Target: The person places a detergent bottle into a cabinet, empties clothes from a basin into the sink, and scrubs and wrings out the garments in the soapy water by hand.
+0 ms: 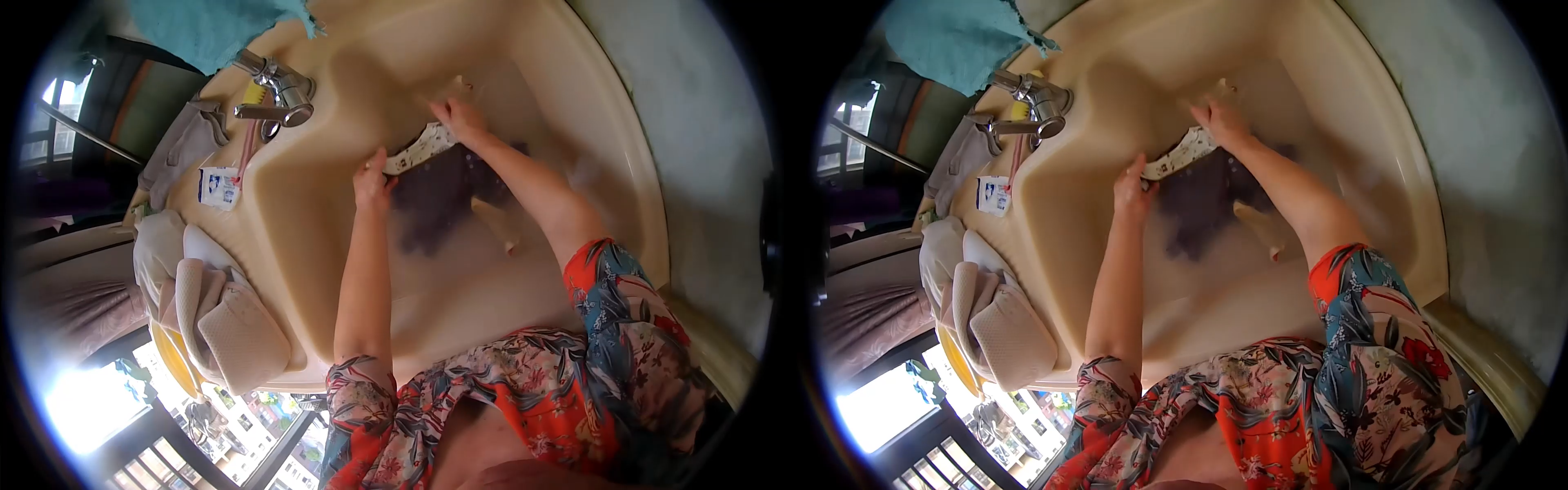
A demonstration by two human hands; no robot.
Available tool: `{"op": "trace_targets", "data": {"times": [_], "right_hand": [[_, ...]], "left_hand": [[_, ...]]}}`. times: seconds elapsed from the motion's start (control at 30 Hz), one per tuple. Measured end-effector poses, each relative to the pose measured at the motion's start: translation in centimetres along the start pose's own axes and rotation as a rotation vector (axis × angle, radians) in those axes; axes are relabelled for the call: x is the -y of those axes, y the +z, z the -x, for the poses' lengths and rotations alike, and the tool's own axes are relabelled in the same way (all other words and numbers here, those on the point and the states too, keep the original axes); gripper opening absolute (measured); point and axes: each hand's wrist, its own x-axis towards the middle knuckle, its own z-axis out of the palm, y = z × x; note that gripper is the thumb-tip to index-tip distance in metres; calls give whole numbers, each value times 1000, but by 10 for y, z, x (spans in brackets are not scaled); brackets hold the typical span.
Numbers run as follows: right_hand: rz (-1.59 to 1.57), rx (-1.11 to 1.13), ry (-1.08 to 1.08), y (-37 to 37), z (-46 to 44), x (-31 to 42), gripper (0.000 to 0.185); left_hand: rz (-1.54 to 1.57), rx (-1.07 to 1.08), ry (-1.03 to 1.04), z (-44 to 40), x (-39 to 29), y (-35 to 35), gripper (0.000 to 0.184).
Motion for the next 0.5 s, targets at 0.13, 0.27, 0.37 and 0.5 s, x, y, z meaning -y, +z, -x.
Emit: {"op": "trace_targets", "data": {"times": [0.13,0.27,0.37,0.5], "right_hand": [[399,435,-191,25,44,-32,23],[52,60,-340,58,29,-99,19],[-21,165,-118,35,46,-6,21],[-276,219,-539,27,121,107,21]], "left_hand": [[-730,98,-36,-19,78,-13,25],[-523,250,-186,-26,95,-28,33],[154,323,-219,-12,70,-20,40],[243,554,169,-31,100,-42,35]]}}
